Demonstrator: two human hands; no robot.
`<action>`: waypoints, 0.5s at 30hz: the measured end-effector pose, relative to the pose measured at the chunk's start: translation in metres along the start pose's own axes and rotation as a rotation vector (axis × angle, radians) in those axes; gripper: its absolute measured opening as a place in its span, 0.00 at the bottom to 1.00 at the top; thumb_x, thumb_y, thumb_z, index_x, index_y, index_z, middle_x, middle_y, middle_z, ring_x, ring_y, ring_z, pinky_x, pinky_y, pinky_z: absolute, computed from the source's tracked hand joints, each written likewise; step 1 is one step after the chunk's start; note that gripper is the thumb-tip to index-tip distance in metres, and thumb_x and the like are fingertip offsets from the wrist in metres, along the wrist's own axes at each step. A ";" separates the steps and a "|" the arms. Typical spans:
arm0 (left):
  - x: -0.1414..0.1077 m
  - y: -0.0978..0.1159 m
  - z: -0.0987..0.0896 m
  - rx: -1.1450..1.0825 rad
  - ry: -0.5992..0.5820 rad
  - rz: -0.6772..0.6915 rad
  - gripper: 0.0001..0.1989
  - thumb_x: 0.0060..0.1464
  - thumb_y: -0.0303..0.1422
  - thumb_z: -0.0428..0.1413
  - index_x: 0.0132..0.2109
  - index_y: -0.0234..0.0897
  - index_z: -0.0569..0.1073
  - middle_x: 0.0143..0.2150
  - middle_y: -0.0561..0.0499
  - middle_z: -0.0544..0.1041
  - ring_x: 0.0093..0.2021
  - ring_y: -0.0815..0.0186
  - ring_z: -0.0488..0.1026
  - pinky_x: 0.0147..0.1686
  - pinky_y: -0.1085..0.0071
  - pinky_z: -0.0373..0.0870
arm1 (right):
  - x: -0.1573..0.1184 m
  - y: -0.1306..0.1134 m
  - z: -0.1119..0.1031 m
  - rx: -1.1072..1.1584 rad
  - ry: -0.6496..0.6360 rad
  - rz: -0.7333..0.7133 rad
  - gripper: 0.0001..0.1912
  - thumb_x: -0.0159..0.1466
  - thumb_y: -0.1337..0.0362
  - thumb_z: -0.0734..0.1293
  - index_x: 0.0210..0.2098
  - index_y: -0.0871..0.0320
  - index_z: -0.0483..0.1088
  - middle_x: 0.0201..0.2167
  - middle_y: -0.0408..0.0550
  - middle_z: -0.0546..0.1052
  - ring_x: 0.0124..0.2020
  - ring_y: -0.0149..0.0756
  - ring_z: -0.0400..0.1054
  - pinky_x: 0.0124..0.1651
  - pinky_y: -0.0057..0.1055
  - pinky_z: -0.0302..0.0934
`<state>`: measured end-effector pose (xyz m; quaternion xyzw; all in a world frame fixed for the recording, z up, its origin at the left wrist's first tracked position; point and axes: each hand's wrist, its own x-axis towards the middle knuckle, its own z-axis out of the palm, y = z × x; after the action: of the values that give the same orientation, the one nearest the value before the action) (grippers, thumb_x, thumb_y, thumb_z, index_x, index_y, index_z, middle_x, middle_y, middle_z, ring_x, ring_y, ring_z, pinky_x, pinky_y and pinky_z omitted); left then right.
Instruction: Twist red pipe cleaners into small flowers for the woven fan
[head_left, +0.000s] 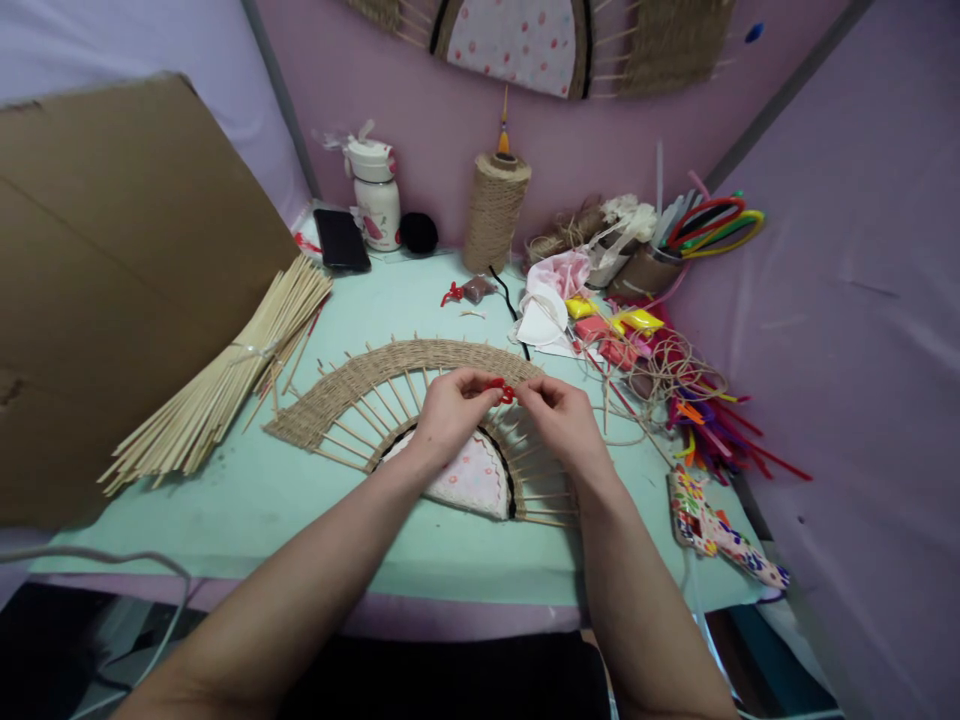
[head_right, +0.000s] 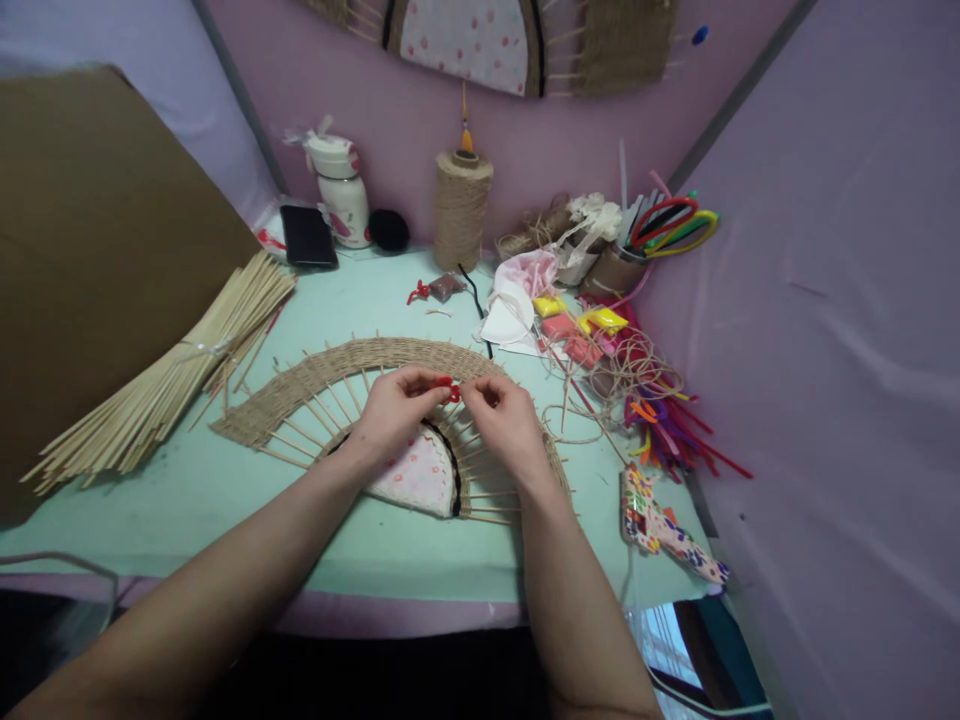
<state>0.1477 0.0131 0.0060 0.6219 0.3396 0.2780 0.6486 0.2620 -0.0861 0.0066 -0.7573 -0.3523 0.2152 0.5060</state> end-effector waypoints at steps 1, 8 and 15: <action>0.000 -0.001 0.000 0.012 -0.004 0.011 0.08 0.43 0.28 0.60 0.34 0.33 0.78 0.33 0.47 0.81 0.34 0.64 0.77 0.35 0.70 0.70 | 0.000 0.000 0.000 -0.010 -0.008 -0.006 0.13 0.58 0.55 0.66 0.26 0.59 0.72 0.22 0.41 0.71 0.25 0.31 0.61 0.29 0.28 0.54; 0.002 -0.013 -0.001 0.220 -0.045 0.102 0.09 0.44 0.29 0.57 0.36 0.34 0.78 0.33 0.47 0.80 0.34 0.64 0.75 0.34 0.71 0.68 | -0.005 0.001 0.008 -0.191 0.012 -0.179 0.09 0.61 0.61 0.62 0.26 0.58 0.68 0.23 0.41 0.70 0.26 0.32 0.61 0.31 0.29 0.54; 0.001 -0.004 0.000 0.026 -0.020 -0.016 0.09 0.43 0.29 0.59 0.35 0.32 0.77 0.35 0.46 0.80 0.36 0.64 0.76 0.36 0.70 0.69 | -0.008 -0.002 0.016 -0.303 0.130 -0.307 0.09 0.62 0.64 0.61 0.27 0.57 0.66 0.26 0.44 0.71 0.29 0.34 0.63 0.34 0.31 0.55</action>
<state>0.1479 0.0137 0.0015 0.6302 0.3416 0.2622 0.6461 0.2451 -0.0817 0.0017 -0.7743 -0.4585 0.0311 0.4350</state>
